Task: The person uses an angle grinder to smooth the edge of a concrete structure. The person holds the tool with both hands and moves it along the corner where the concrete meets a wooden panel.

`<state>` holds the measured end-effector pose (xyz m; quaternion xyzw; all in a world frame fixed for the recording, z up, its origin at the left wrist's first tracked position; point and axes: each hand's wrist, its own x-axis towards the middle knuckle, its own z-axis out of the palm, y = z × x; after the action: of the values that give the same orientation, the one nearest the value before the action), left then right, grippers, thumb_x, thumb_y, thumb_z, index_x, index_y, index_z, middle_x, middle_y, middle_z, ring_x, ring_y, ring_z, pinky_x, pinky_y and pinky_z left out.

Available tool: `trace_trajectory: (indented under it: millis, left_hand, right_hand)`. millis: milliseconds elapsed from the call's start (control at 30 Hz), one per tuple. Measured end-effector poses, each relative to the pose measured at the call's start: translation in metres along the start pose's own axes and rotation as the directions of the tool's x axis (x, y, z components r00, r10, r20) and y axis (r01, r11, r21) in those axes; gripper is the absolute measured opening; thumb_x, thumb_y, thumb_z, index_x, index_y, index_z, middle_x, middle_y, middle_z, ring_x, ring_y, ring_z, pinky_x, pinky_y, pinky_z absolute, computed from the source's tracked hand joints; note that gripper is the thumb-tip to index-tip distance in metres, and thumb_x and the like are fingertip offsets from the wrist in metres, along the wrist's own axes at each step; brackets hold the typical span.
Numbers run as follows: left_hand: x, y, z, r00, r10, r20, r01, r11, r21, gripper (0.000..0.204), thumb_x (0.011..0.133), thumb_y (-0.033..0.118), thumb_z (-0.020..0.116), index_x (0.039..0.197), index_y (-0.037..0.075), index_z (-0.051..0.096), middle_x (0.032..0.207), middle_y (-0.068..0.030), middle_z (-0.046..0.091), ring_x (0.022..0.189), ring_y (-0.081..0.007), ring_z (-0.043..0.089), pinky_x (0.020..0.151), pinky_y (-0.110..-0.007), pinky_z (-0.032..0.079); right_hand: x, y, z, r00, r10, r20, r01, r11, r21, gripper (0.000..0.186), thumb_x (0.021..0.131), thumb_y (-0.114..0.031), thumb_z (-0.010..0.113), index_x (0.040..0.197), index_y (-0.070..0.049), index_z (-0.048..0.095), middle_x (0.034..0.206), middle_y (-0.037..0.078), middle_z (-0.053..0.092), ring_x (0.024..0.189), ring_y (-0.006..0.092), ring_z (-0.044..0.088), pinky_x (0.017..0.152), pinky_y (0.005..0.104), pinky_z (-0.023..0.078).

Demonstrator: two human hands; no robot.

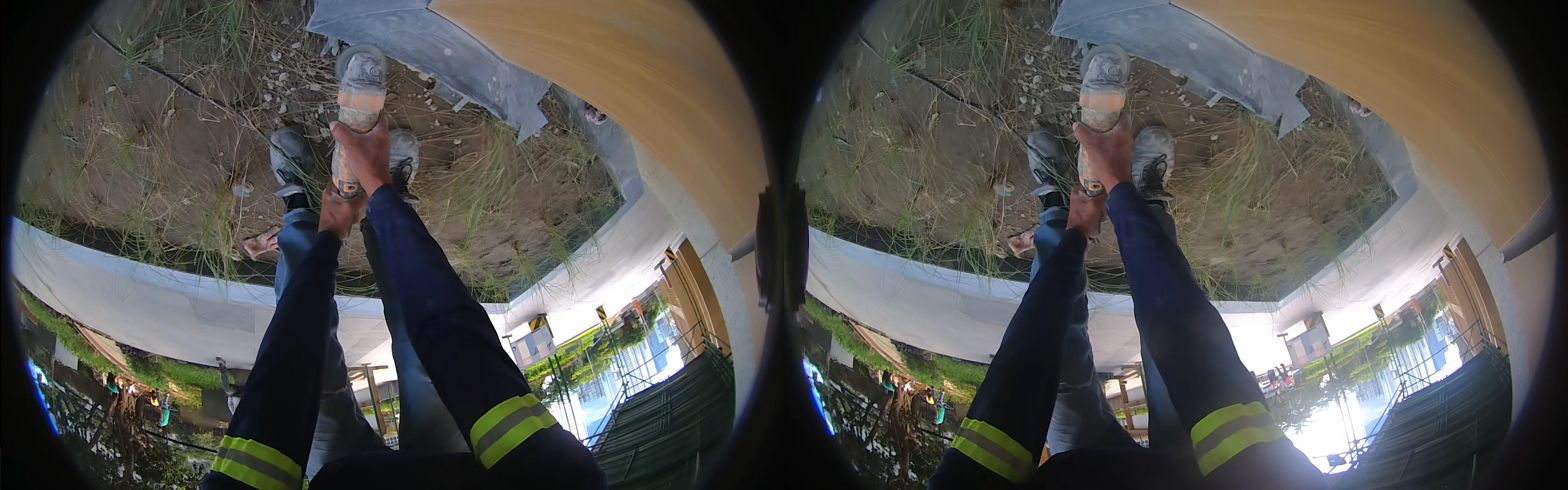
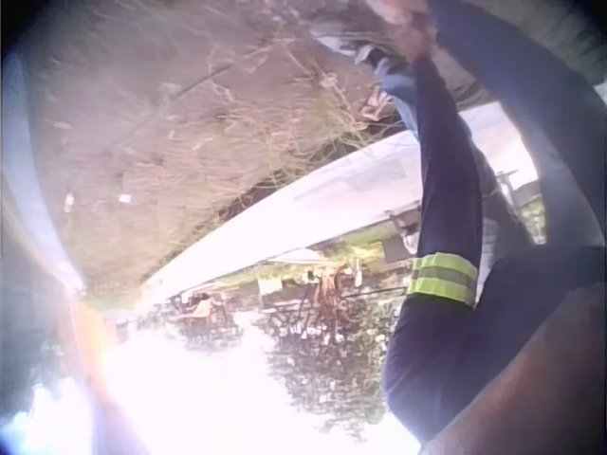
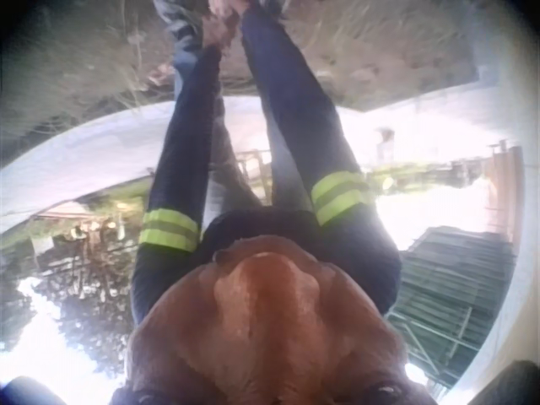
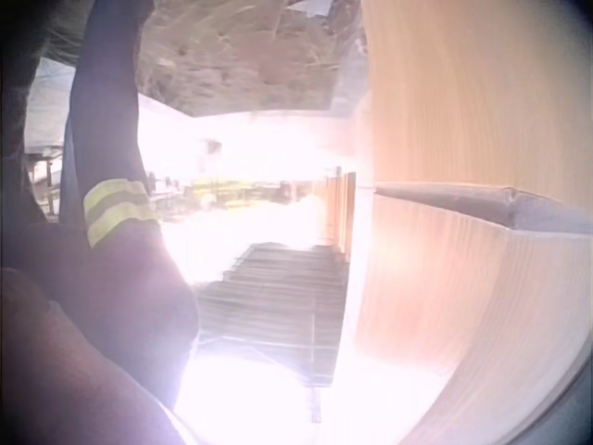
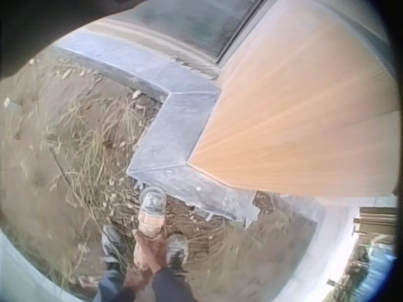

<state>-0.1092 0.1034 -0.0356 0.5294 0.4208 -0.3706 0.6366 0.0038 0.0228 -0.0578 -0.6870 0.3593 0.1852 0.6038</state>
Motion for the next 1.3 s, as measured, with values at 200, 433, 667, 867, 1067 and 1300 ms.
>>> trace_trajectory:
  millis: [200, 433, 667, 867, 1067, 1300]
  left_hand:
    - [0.005, -0.006, -0.006, 1.000, -0.008, 0.001, 0.008, 1.000, -0.003, 0.018, 0.078, 0.007, 0.076, 0.093, 0.001, 0.067, 0.070, -0.0030, 0.063, 0.051, -0.0112, 0.054, 0.046, -0.031, 0.042]
    - [0.006, 0.009, -0.005, 1.000, 0.016, -0.002, -0.016, 1.000, 0.005, 0.018, 0.079, 0.008, 0.077, 0.093, 0.001, 0.068, 0.068, -0.0028, 0.062, 0.050, -0.0110, 0.053, 0.046, -0.032, 0.040]
    - [0.006, -0.005, -0.012, 1.000, -0.009, -0.004, 0.009, 1.000, 0.024, 0.022, 0.079, 0.008, 0.078, 0.097, 0.001, 0.067, 0.068, -0.0026, 0.063, 0.049, -0.0114, 0.054, 0.046, -0.031, 0.040]
    - [0.009, 0.002, -0.009, 0.997, 0.020, 0.071, -0.023, 0.999, 0.047, 0.023, 0.079, 0.006, 0.076, 0.099, 0.000, 0.067, 0.068, -0.0034, 0.063, 0.049, -0.0119, 0.054, 0.045, -0.031, 0.040]
    - [-0.001, -0.002, -0.008, 0.998, 0.004, 0.057, -0.007, 0.999, 0.050, 0.023, 0.078, 0.005, 0.074, 0.098, 0.000, 0.068, 0.068, -0.0036, 0.064, 0.049, -0.0113, 0.054, 0.046, -0.032, 0.041]
    - [0.008, 0.001, -0.014, 0.997, -0.011, 0.076, 0.003, 0.995, 0.096, 0.023, 0.076, 0.006, 0.074, 0.097, -0.001, 0.067, 0.067, -0.0044, 0.063, 0.048, -0.0138, 0.055, 0.046, -0.033, 0.043]
  right_hand:
    - [-0.005, -0.009, 0.000, 1.000, -0.001, -0.005, 0.001, 1.000, 0.013, 0.052, 0.080, -0.018, 0.086, 0.122, -0.002, 0.061, 0.107, 0.007, 0.072, 0.092, 0.0165, 0.069, 0.082, 0.0342, 0.056]
    - [0.003, -0.003, 0.002, 1.000, 0.001, 0.001, -0.001, 0.993, 0.116, 0.052, 0.080, -0.019, 0.085, 0.121, 0.001, 0.060, 0.105, 0.009, 0.073, 0.091, 0.0177, 0.071, 0.081, 0.0345, 0.057]
    - [-0.007, -0.006, 0.002, 1.000, 0.001, -0.005, 0.000, 0.999, 0.046, 0.052, 0.080, -0.019, 0.086, 0.121, 0.000, 0.060, 0.104, 0.008, 0.072, 0.090, 0.0181, 0.070, 0.080, 0.0348, 0.057]
    - [0.001, 0.003, -0.002, 0.999, -0.007, -0.044, 0.013, 0.990, 0.144, 0.049, 0.081, -0.019, 0.085, 0.119, -0.001, 0.061, 0.104, 0.008, 0.072, 0.089, 0.0162, 0.069, 0.080, 0.0338, 0.056]
    - [-0.007, 0.001, -0.007, 0.999, 0.014, -0.031, -0.011, 0.996, 0.091, 0.051, 0.080, -0.019, 0.085, 0.121, 0.001, 0.060, 0.105, 0.009, 0.073, 0.090, 0.0177, 0.070, 0.080, 0.0343, 0.057]
    - [-0.002, -0.007, -0.003, 0.999, 0.047, -0.015, -0.045, 0.988, 0.151, 0.049, 0.082, -0.018, 0.085, 0.120, 0.000, 0.061, 0.104, 0.008, 0.072, 0.088, 0.0152, 0.069, 0.077, 0.0331, 0.056]
